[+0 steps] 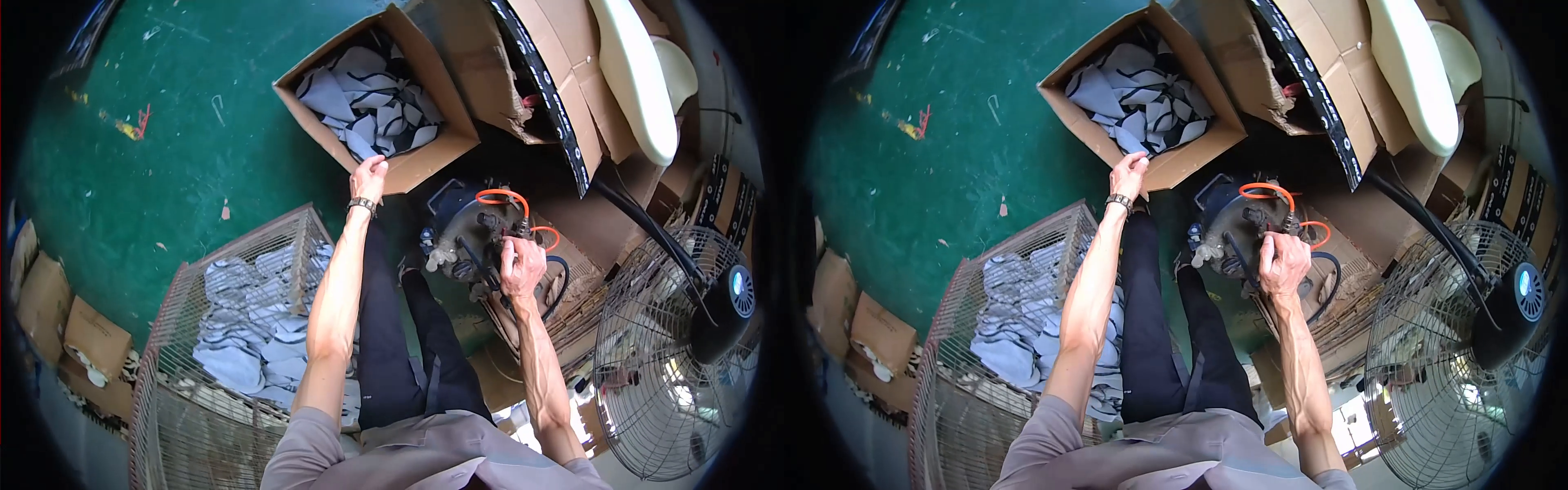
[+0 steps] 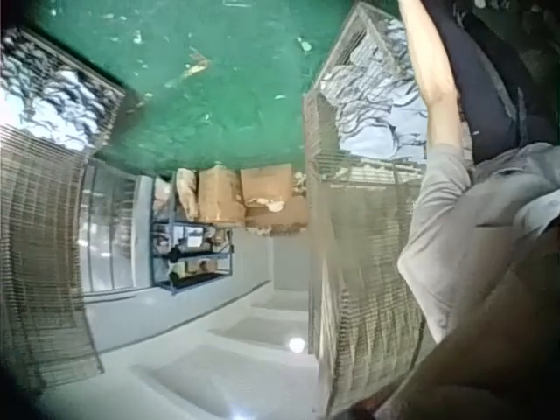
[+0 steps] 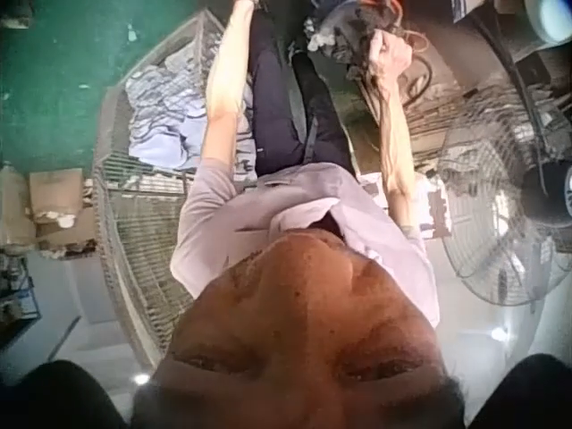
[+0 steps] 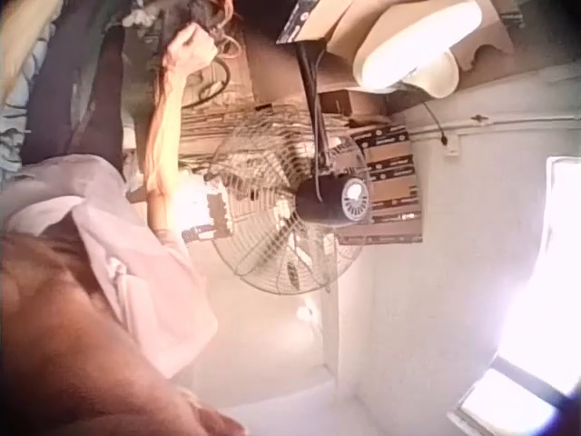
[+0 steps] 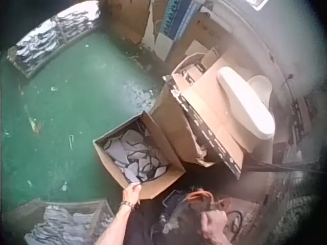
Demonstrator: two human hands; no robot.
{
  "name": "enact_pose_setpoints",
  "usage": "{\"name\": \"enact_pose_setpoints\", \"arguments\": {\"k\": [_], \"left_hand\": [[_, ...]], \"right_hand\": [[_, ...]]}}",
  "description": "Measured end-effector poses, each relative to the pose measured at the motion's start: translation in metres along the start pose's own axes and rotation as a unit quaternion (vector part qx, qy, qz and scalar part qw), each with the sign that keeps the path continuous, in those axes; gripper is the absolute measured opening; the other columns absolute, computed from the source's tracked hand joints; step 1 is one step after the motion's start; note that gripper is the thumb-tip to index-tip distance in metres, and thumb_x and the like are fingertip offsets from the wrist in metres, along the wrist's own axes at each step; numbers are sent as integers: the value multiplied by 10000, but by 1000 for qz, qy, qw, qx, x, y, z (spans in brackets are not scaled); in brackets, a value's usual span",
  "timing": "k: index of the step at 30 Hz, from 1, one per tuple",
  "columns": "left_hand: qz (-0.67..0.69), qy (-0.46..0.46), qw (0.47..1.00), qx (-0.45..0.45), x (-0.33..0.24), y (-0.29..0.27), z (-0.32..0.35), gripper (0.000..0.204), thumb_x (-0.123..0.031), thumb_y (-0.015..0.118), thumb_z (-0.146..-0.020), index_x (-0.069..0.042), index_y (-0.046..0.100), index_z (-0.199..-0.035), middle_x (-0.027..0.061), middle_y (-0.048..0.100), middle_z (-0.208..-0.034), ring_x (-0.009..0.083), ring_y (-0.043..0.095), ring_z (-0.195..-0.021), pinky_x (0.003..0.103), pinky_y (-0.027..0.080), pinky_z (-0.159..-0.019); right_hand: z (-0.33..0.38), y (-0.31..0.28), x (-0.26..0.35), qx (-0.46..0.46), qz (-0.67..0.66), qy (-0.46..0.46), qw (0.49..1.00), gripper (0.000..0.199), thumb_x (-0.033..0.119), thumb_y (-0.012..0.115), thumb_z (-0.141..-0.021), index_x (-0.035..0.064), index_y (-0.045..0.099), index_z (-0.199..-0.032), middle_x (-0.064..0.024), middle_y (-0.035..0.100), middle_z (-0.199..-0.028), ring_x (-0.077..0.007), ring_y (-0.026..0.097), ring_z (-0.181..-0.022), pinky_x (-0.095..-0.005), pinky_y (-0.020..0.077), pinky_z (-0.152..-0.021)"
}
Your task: Applying adhesive and organizing bicycle seat covers in a workshop environment.
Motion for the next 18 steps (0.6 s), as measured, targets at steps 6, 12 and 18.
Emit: {"name": "enact_pose_setpoints", "arguments": {"k": [6,12,18], "left_hand": [[-58,-20,995,78,26,36,3,379,-282,671,-933,-44,703,-1226,187,751,-1107,297,719,-1062,398,552,-934],[-112,-26,992,55,36,2,-1,379,-277,671,-925,-53,704,-1229,191,746,-1115,312,721,-1053,399,559,-928],[-98,28,995,21,20,-11,-25,404,-275,681,-937,-28,685,-1258,167,748,-1093,240,722,-1000,357,558,-900]], "right_hand": [[-6,-5,-4,1,-6,-3,1000,85,130,663,-850,90,734,-874,-77,683,-791,-268,640,-773,-390,457,-764],[-11,-9,0,-1,-17,-1,1000,85,124,664,-839,88,733,-874,-69,685,-789,-262,647,-773,-389,463,-767],[-9,-7,-9,11,-8,6,1000,77,109,670,-830,81,724,-877,-75,682,-793,-267,648,-776,-389,464,-768]]}}
Point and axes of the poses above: each hand's wrist, its own z-axis away from the middle knuckle, its own y-axis out of the palm, x = y × z, the point moved 7 cm from there along -z, towards the middle knuckle
